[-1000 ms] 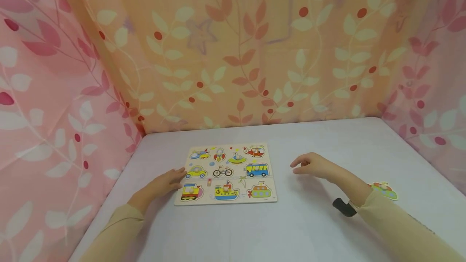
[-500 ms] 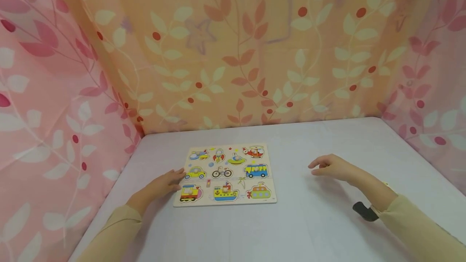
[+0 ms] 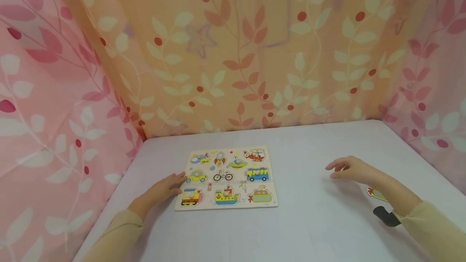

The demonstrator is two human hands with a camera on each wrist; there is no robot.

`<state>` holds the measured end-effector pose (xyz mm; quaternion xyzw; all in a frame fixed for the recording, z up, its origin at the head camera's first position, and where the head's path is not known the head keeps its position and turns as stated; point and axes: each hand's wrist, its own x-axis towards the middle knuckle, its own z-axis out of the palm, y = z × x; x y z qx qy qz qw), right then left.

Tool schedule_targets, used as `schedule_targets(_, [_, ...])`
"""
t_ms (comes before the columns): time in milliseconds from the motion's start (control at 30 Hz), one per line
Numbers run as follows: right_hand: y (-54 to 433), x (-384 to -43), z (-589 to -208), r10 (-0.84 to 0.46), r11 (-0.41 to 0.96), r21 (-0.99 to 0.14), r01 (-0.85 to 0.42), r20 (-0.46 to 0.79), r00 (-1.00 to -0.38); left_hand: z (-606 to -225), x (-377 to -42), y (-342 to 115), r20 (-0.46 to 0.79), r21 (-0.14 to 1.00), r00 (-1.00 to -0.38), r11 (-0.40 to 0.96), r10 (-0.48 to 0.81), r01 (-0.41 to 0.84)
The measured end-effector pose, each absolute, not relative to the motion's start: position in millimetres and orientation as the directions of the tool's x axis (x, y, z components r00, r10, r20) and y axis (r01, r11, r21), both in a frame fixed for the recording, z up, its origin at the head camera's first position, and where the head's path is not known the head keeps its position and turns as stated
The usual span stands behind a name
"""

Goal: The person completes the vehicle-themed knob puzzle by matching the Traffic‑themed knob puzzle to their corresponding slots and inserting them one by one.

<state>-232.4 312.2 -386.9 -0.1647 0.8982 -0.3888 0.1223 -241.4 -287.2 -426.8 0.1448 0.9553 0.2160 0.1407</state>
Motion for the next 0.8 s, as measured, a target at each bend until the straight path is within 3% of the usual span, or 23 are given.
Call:
schedule_targets(233, [337, -230, -395, -0.429, 0.636, -0.732, -0.245, -0.07, -0.901, -426, -239, -285, -0.208, 0.449, -0.923, 0.87, 0.325, 0.205])
schedule_targets(433, [354, -225, -399, -0.378, 0.661, -0.726, -0.19, -0.103, -0.92, -426, -241, -286, -0.193, 0.429, -0.917, 0.87, 0.35, 0.242])
schedule_targets(633, [372, -219, -402, -0.401, 0.681, -0.698, -0.223, -0.101, -0.91, -426, -243, -286, -0.224, 0.425, -0.921, 0.882, 0.319, 0.202])
schedule_targets(800, [390, -221, -407, -0.423, 0.65, -0.737, -0.186, -0.148, -0.894, -425, -242, -285, -0.248, 0.45, -0.923, 0.879, 0.293, 0.158])
